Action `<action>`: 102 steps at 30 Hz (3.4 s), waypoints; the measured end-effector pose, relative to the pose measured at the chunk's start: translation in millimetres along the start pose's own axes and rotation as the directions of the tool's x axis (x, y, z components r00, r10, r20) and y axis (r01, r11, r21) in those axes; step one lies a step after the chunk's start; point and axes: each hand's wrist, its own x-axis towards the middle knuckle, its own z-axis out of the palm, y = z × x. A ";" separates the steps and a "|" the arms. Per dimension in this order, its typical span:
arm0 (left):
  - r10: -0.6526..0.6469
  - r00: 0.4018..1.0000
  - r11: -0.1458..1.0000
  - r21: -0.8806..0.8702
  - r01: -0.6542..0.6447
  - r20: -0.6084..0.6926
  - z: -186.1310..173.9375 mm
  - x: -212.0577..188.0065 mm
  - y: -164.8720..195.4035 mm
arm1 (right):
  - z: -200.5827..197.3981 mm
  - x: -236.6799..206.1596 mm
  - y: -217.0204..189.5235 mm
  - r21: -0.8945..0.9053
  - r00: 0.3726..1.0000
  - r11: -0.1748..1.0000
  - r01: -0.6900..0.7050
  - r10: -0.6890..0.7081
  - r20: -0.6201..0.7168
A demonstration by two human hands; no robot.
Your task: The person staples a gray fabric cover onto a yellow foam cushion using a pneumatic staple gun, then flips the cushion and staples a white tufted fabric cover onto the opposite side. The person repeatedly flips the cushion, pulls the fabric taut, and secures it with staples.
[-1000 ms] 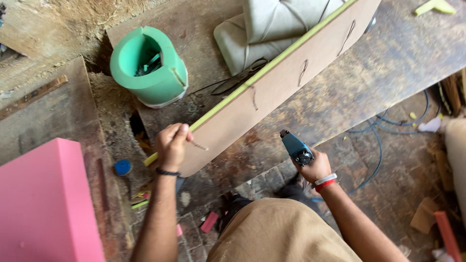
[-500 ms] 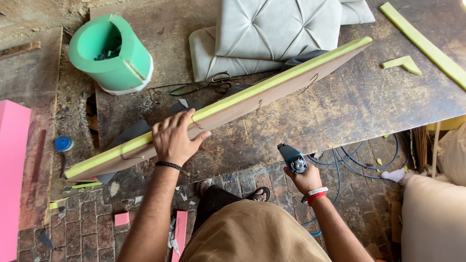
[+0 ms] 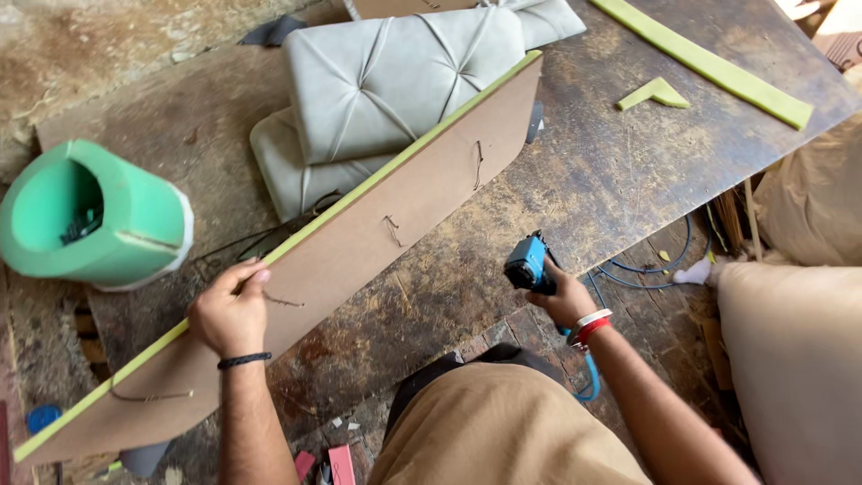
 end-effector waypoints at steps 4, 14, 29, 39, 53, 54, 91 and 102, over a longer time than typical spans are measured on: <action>0.100 0.990 0.989 -0.099 -0.110 -0.102 5.3 4.7 -13.8 | -32.2 43.6 24.7 -0.203 1.000 0.979 -0.025 0.025 -0.004; -0.266 0.963 0.929 -0.276 0.247 -0.033 -7.8 5.8 -38.3 | -113.8 205.1 56.9 -0.496 0.999 0.867 0.034 -0.034 0.010; -0.456 0.879 0.870 -0.276 0.408 -0.139 -9.8 -15.0 -19.5 | -98.3 125.6 -212.4 -0.050 0.616 0.689 0.723 -0.610 0.498; -0.210 0.936 0.978 -0.058 0.202 -0.283 7.2 -27.4 3.1 | 169.6 185.7 -447.9 -0.271 0.250 0.028 0.962 -0.489 0.836; 0.032 0.930 0.946 0.310 0.090 -0.367 32.9 -22.0 27.3 | 210.7 214.7 -409.9 -0.610 0.617 0.094 0.787 -0.160 0.771; 0.003 0.954 0.932 0.346 0.106 -0.301 33.9 -19.1 24.8 | 200.9 206.1 -422.7 -0.613 0.614 0.051 0.788 -0.125 0.779; -0.833 0.529 -0.065 -0.977 0.203 0.165 59.3 -44.4 -112.6 | 196.6 46.5 -208.3 0.198 0.407 0.974 -0.109 -0.138 0.903; -0.594 0.614 0.709 0.023 0.705 -0.520 -21.3 -67.1 -178.1 | 175.0 31.8 -223.5 0.026 0.381 0.998 0.054 -0.044 0.923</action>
